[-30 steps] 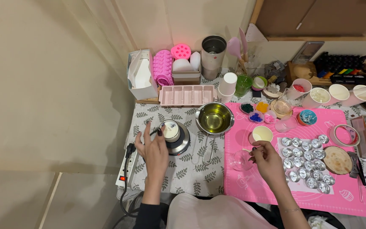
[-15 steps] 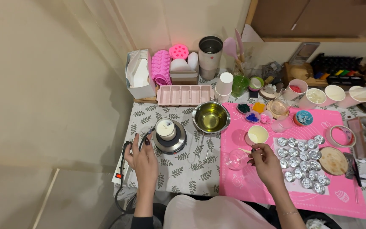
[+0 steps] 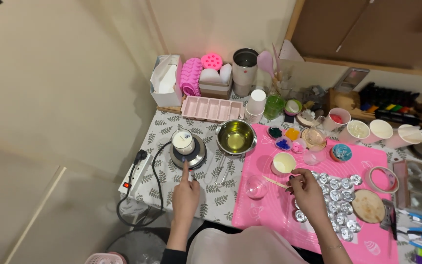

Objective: Preparing materials and assembly for candle making, including wicks and colored wax.

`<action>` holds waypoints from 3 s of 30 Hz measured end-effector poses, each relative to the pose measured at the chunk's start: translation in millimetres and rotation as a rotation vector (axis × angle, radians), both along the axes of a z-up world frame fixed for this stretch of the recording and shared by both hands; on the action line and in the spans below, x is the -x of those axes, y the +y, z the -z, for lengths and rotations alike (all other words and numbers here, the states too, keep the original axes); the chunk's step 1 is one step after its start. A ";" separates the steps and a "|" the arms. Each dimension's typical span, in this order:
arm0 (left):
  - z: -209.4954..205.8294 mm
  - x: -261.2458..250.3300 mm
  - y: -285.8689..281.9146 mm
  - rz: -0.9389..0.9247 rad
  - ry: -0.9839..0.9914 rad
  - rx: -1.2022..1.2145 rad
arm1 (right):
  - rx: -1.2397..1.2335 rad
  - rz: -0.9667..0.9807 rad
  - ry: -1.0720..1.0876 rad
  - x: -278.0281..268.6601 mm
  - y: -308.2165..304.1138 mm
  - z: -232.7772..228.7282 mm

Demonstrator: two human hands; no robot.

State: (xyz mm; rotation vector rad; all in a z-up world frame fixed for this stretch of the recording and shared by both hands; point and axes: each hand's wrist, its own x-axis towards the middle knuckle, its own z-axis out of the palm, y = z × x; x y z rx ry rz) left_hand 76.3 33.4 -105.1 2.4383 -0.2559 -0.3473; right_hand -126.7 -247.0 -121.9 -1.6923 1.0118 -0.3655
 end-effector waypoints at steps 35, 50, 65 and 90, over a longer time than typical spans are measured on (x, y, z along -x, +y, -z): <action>-49.4 84.5 -53.2 0.056 0.011 -0.022 | -0.068 -0.066 0.026 97.4 -56.2 24.0; -37.3 107.8 -90.9 0.371 -0.196 0.153 | 0.033 -0.137 0.028 92.4 -44.5 17.5; -35.2 100.1 -86.6 0.374 -0.074 0.052 | -0.027 -0.092 0.072 95.5 -45.6 20.5; -30.9 87.3 -90.7 0.374 -0.034 0.017 | -0.075 -0.023 0.120 90.6 -35.6 11.2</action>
